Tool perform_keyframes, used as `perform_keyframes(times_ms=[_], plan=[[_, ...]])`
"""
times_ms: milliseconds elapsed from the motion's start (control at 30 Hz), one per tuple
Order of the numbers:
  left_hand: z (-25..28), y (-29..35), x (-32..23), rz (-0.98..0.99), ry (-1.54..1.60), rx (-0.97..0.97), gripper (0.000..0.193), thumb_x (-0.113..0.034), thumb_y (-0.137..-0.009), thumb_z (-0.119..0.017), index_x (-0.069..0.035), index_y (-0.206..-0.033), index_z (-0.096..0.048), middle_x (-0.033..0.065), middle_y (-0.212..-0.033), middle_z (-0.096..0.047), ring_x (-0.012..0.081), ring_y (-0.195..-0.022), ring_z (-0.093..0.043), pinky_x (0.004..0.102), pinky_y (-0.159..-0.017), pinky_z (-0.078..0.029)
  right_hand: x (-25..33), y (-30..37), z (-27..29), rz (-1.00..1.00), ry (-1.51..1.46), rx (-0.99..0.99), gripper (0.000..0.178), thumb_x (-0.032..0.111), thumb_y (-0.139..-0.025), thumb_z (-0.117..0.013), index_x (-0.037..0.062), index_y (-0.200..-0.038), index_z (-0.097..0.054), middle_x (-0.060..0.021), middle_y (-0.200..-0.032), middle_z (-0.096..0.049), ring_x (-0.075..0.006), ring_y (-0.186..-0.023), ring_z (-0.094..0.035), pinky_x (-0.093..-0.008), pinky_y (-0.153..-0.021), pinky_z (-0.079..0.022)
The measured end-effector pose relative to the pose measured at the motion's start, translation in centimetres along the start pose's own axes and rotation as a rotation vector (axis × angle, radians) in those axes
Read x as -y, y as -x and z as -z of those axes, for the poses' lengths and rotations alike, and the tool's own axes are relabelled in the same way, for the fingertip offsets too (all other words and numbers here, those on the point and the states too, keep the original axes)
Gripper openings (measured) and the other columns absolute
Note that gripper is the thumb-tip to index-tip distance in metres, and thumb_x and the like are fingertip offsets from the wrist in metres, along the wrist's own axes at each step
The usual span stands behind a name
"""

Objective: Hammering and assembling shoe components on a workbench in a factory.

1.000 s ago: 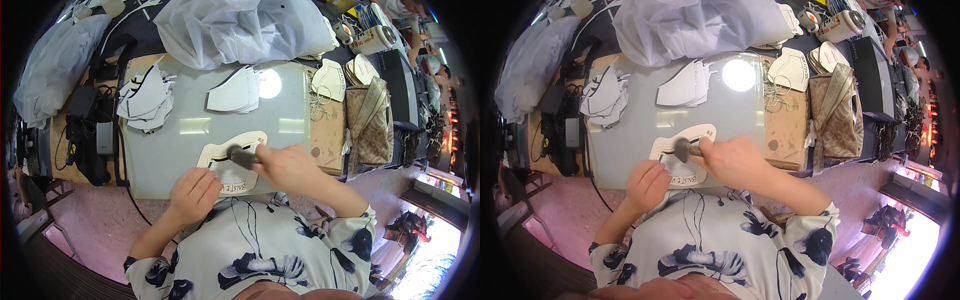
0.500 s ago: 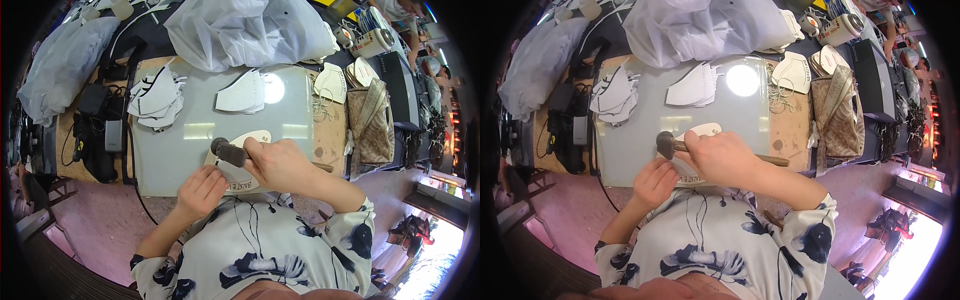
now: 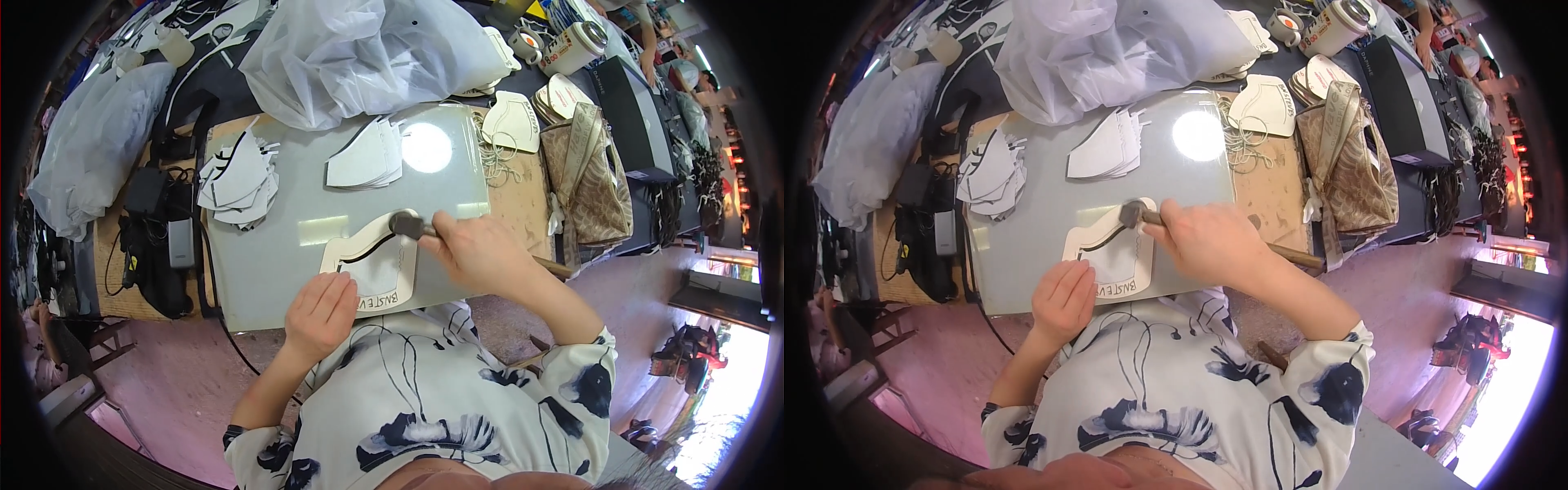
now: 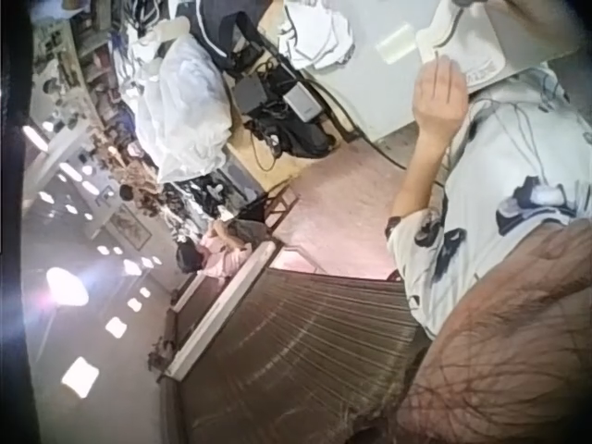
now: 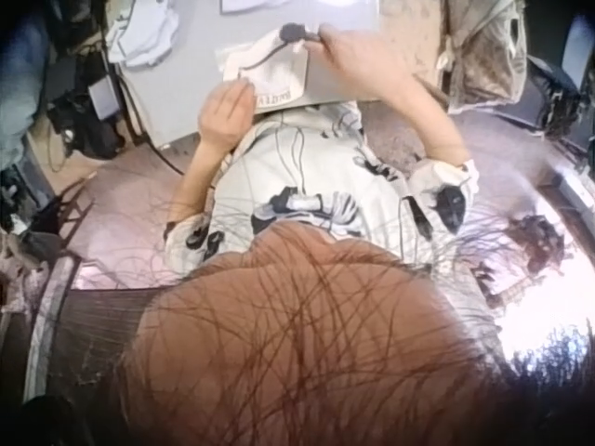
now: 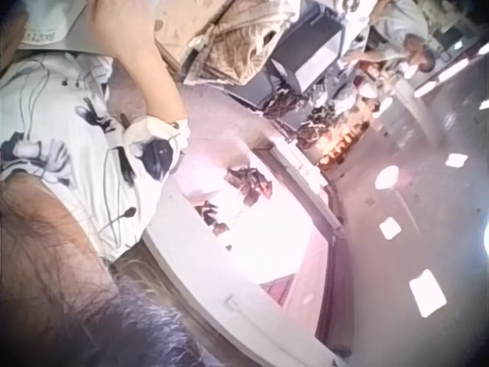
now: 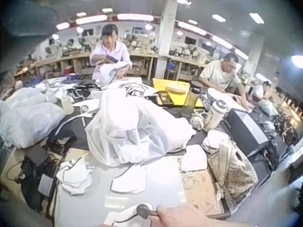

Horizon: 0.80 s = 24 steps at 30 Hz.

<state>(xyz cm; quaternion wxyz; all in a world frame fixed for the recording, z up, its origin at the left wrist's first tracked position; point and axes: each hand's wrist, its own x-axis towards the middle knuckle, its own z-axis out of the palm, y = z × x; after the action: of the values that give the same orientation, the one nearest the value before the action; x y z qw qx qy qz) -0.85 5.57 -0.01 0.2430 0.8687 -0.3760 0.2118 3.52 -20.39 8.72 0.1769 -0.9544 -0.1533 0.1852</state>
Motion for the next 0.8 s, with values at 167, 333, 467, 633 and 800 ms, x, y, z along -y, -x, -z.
perform_keyframes(times_ms=[167,333,467,633,800], plan=[[-0.2,-0.5,0.0,0.018,-0.004,-0.044,0.018,-0.007,-0.076,-0.071,-0.001,-0.093,-0.066,0.0101,-0.094,-0.065,0.0273,-0.085,-0.064,0.0379,-0.077,-0.054,-1.2,-0.6,-2.1,0.035,-0.017,-0.003,0.038,0.036,-0.099,-0.049,0.0003,-0.089,-0.055,-0.0225,-0.066,-0.061,-0.0409,-0.061,-0.062,-0.0481,-0.056,-0.048],[0.3,-3.4,-1.7,0.205,0.103,0.039,0.028,-0.023,-0.076,-0.077,-0.005,-0.084,-0.058,0.0072,-0.081,-0.059,0.0233,-0.071,-0.061,0.0343,-0.059,-0.050,-2.7,-1.3,-3.5,-0.086,-0.726,-0.117,0.031,0.030,-0.102,-0.050,0.0022,-0.087,-0.049,-0.0063,-0.059,-0.056,-0.0170,-0.048,-0.058,-0.0327,-0.045,-0.043],[-1.6,-6.5,-2.8,0.396,0.078,0.405,0.045,-0.041,-0.078,-0.077,-0.006,-0.079,-0.049,0.0079,-0.071,-0.056,0.0272,-0.060,-0.058,0.0383,-0.052,-0.045,-1.0,-1.7,-4.2,-0.209,-1.153,-0.008,0.032,0.032,-0.103,-0.047,0.0031,-0.089,-0.047,-0.0002,-0.063,-0.055,-0.0084,-0.052,-0.056,-0.0254,-0.042,-0.041],[-2.4,-7.0,-2.6,0.357,-0.054,0.503,0.049,-0.049,-0.080,-0.071,-0.006,-0.081,-0.050,0.0105,-0.066,-0.058,0.0318,-0.060,-0.061,0.0403,-0.053,-0.047,-1.5,-1.7,-5.5,-0.217,-1.210,-0.094,0.031,0.029,-0.104,-0.046,0.0014,-0.091,-0.046,-0.0037,-0.067,-0.059,-0.0119,-0.052,-0.060,-0.0236,-0.040,-0.041],[-0.9,-9.2,-1.5,0.403,0.066,0.658,0.038,-0.036,-0.081,-0.070,-0.002,-0.079,-0.053,0.0149,-0.065,-0.060,0.0371,-0.060,-0.061,0.0456,-0.056,-0.048,-1.5,-1.8,-5.5,-0.196,-1.049,-0.113,0.030,0.027,-0.103,-0.046,0.0003,-0.090,-0.047,-0.0061,-0.068,-0.062,-0.0131,-0.052,-0.062,-0.0250,-0.039,-0.042]])
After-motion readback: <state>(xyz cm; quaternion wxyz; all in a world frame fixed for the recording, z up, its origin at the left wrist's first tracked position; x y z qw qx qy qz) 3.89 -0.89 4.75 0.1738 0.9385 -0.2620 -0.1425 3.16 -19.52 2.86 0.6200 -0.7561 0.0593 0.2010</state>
